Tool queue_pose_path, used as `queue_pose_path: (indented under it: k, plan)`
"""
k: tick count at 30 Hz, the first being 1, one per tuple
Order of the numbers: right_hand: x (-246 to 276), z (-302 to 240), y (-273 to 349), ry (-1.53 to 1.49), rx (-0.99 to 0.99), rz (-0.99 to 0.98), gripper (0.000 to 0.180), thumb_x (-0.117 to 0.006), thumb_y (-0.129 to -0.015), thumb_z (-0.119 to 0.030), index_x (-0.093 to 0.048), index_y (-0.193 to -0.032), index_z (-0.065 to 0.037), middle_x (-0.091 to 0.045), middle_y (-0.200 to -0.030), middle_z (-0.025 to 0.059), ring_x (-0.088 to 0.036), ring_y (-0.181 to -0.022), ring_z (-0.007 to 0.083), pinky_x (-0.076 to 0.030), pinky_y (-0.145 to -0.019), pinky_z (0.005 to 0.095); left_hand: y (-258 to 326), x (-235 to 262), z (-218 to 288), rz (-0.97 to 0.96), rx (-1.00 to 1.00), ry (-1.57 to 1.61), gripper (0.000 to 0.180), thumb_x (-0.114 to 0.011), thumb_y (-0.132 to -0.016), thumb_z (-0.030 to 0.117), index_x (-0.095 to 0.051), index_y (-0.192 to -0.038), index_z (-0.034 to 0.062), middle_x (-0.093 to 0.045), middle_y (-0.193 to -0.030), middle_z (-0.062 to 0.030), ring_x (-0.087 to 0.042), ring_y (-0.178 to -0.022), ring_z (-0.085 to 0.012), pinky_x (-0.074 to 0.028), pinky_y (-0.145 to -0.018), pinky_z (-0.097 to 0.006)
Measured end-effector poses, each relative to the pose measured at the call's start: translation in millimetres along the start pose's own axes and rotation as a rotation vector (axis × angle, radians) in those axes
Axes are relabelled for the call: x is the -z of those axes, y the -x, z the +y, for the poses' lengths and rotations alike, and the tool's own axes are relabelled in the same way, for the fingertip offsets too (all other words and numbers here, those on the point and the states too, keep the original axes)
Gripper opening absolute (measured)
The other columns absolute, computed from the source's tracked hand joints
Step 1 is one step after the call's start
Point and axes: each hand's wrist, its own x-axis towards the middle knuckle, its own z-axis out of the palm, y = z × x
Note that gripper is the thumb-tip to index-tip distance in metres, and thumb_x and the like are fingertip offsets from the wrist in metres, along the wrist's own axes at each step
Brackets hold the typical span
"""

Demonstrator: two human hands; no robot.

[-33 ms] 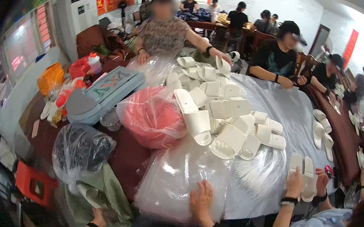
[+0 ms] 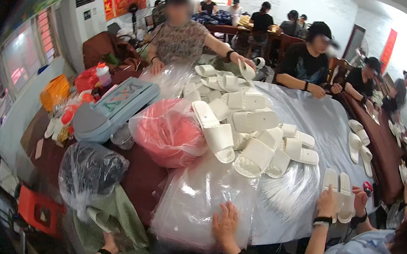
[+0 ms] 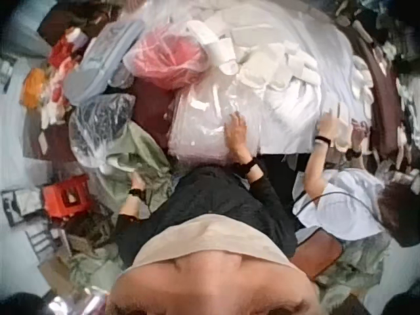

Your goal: Inspecting white slippers and placing them into clear plastic bags for final packaging.

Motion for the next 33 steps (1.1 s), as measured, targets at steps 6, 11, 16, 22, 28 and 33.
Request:
queue_pose_path:
  k: [6,11,16,22,28,33]
  plan:
    - [-12,-8,-12,-0.024,0.036,0.004,0.043,-0.063,-0.082,-0.02,-0.051,-0.12,-0.006,-0.044,-0.133,0.0192,-0.039,-0.124,0.0387,-0.031,-0.105,0.0464,-132,15,-14,-0.497,-0.512,-0.324,0.066,-0.031,-0.094,0.055,-0.033,-0.142,0.01,-0.037,-0.142,-0.012,-0.048,-0.115,-0.0338,-0.038,-0.099,-0.048]
    - [-9,3,-7,0.041,-0.006,0.001,0.043,-0.063,-0.082,-0.02,-0.051,-0.12,-0.006,-0.043,-0.134,0.0191,-0.039,-0.124,0.0382,-0.032,-0.104,0.046,-153,-3,12,-0.729,-0.91,-0.89,0.057,-0.036,-0.095,0.05,-0.035,-0.134,0.0082,-0.042,-0.132,-0.0135,-0.048,-0.109,-0.0341,-0.037,-0.095,-0.047]
    - [-7,-4,-5,0.062,-0.005,-0.01,0.042,-0.062,-0.083,-0.021,-0.051,-0.122,-0.007,-0.043,-0.135,0.0183,-0.039,-0.126,0.0376,-0.033,-0.104,0.0453,-153,-1,30,-0.569,-0.956,-1.151,0.046,-0.038,-0.095,0.045,-0.041,-0.12,0.0063,-0.046,-0.116,-0.0145,-0.049,-0.096,-0.0348,-0.039,-0.086,-0.047]
    - [3,-8,-6,0.058,-0.035,-0.03,0.041,-0.06,-0.085,-0.023,-0.051,-0.122,-0.007,-0.043,-0.135,0.0168,-0.039,-0.126,0.0364,-0.033,-0.104,0.0448,-120,10,41,-0.381,-0.976,-1.471,0.036,-0.04,-0.095,0.039,-0.048,-0.102,0.0041,-0.051,-0.096,-0.0157,-0.05,-0.081,-0.0358,-0.041,-0.076,-0.046]
    - [-16,5,-5,0.051,0.006,0.015,0.041,-0.062,-0.083,-0.02,-0.051,-0.12,-0.007,-0.044,-0.133,0.0183,-0.04,-0.125,0.037,-0.033,-0.105,0.0449,-34,-15,73,-0.292,-1.019,-1.853,0.035,-0.042,-0.096,0.033,-0.054,-0.085,0.0019,-0.055,-0.077,-0.017,-0.051,-0.066,-0.0367,-0.043,-0.065,-0.046]
    - [-2,7,-6,0.044,-0.043,0.004,0.042,-0.062,-0.084,-0.02,-0.05,-0.122,-0.007,-0.043,-0.134,0.0185,-0.038,-0.126,0.0368,-0.032,-0.106,0.0443,192,-96,155,0.116,-1.366,-1.742,0.025,-0.05,-0.091,0.021,-0.063,-0.076,0.0052,-0.06,-0.068,-0.0204,-0.052,-0.057,-0.0413,-0.043,-0.057,-0.048]
